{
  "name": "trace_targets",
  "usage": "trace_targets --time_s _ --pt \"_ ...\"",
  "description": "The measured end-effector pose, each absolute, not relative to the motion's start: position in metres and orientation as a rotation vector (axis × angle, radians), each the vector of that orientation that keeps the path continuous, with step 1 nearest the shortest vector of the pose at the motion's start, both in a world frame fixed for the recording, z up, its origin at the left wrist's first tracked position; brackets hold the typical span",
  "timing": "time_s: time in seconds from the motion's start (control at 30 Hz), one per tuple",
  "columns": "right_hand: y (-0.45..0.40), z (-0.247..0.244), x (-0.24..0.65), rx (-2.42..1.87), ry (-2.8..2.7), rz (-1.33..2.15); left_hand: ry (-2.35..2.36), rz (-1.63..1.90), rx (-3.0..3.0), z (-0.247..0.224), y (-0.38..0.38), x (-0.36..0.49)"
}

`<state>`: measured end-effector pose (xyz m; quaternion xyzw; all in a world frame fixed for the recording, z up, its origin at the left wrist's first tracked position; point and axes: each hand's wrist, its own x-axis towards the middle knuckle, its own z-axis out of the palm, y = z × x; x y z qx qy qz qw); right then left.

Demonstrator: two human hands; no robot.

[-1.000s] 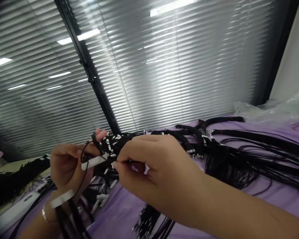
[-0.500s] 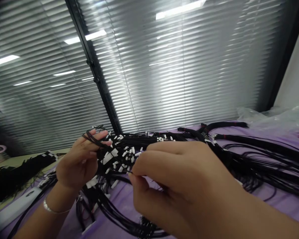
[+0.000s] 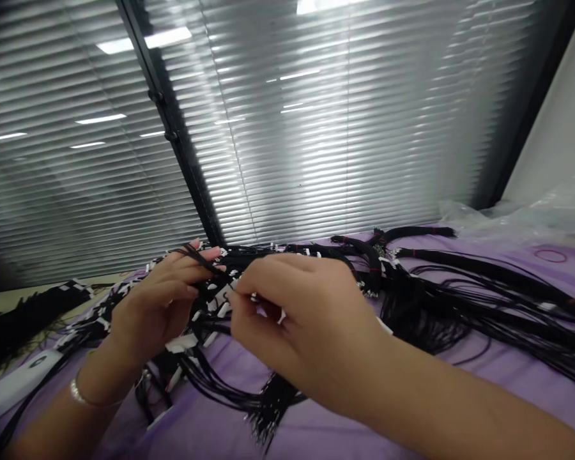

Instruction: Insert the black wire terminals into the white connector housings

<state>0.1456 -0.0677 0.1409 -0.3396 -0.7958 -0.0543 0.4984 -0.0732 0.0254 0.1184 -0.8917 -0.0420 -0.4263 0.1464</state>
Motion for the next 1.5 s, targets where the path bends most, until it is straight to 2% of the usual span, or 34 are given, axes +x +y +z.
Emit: trace_targets --time_s 0.13,0.27,0.43,0.53,0.67,0.77,0.9,1.07,1.17,1.37,1.5 --pt "-0.067 0.145 0.150 -0.859 -1.843 -0.207 -0.110 -1.283 -2.633 0.123 0.020 -0.067" --pt "-0.062 0.145 0.159 -0.824 -2.006 -0.377 -0.187 -1.375 -2.730 0.123 0.013 -0.066" --pt "-0.060 0.148 0.162 -1.041 -2.032 -0.049 -0.307 -1.614 -2.914 0.115 0.011 -0.067" --pt "-0.057 0.148 0.159 -1.065 -2.025 -0.057 -0.321 -1.783 -2.961 0.116 0.006 -0.062" --pt "-0.048 0.145 0.158 -0.763 -2.145 -0.345 -0.278 -1.875 -3.068 0.120 -0.004 -0.056" --pt "-0.043 0.142 0.159 -0.522 -2.140 -0.348 -0.348 -1.824 -3.118 0.116 -0.004 -0.055" --pt "-0.038 0.140 0.156 -0.638 -2.107 -0.160 -0.458 -1.728 -3.065 0.102 0.004 -0.053" --pt "-0.032 0.137 0.156 -1.053 -1.926 0.580 -0.472 -1.876 -3.078 0.095 0.005 -0.043" --pt "-0.026 0.138 0.161 -1.108 -1.966 0.870 -0.520 -2.007 -3.159 0.098 0.001 -0.038" --pt "-0.016 0.145 0.173 -1.047 -2.268 1.015 -0.504 -2.109 -3.165 0.106 -0.002 -0.040" --pt "-0.012 0.148 0.183 -1.076 -2.228 1.025 -0.535 -2.195 -3.040 0.110 0.001 -0.044"
